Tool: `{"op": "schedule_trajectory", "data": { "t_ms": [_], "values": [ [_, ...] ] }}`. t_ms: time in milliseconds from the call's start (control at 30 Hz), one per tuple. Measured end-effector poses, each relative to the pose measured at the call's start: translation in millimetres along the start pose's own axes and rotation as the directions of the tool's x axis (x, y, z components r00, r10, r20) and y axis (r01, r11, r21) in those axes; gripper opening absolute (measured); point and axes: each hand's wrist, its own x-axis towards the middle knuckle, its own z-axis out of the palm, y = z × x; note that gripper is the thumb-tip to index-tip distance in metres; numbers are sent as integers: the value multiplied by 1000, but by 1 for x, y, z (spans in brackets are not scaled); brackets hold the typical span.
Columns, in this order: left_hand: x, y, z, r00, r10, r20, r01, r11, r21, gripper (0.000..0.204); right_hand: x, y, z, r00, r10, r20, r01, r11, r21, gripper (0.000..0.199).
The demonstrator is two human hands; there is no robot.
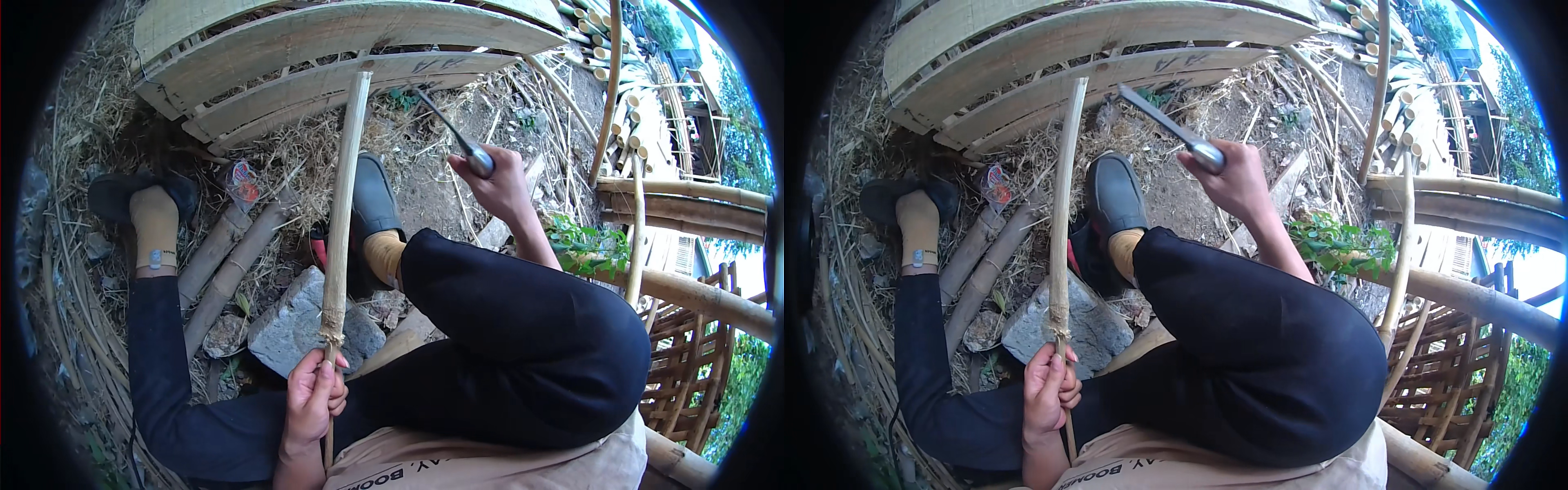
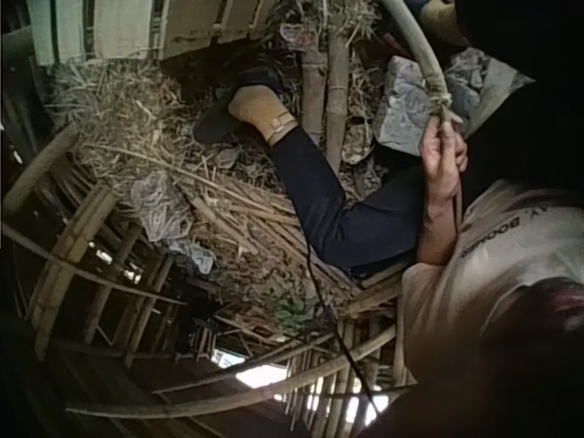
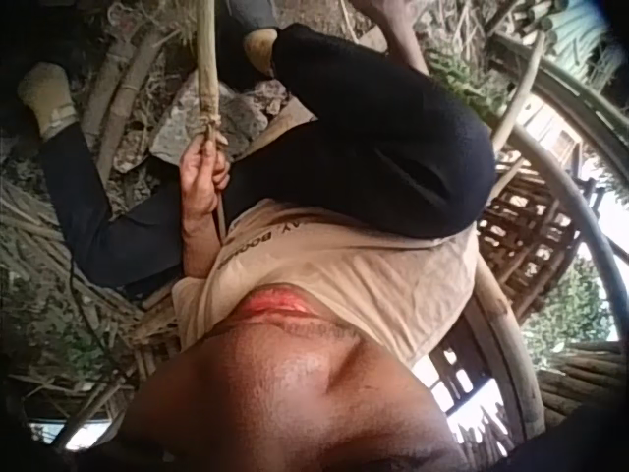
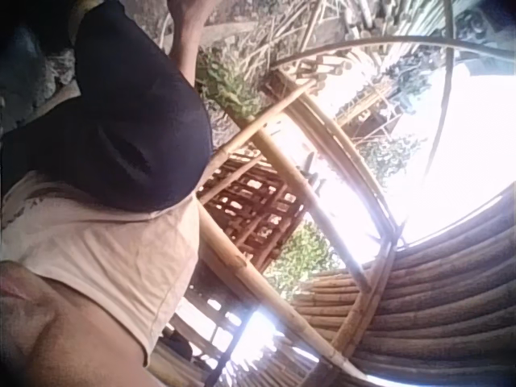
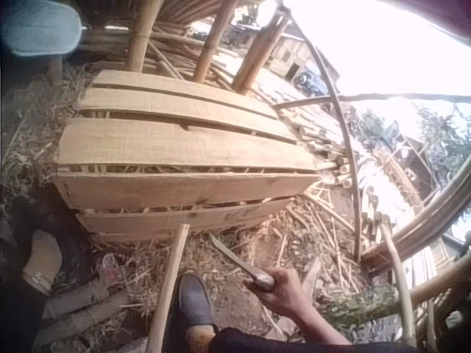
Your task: The person scrapes a bamboo stick with a knife. They hold the bamboo against a stone and repeatedly slide the blade along its length to smooth the surface while sitting on the ground next to a bamboo crate.
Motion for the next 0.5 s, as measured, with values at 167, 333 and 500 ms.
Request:
{"op": "schedule_trajectory", "data": {
  "t_ms": [167,333,500],
  "values": [
    [-1,-7,6,999,-16,31,16,1000,-3,24,18,-28,-6,995,-92,44,94,995,-45,43],
    [-4,-15,11,999,44,0,-43,991,129,25,27,-24,-4,979,-195,-58,191,979,-66,45],
    [-10,-21,16,993,101,-62,-77,948,310,28,32,-17,-14,977,-199,-83,185,971,-151,25]
  ]
}}
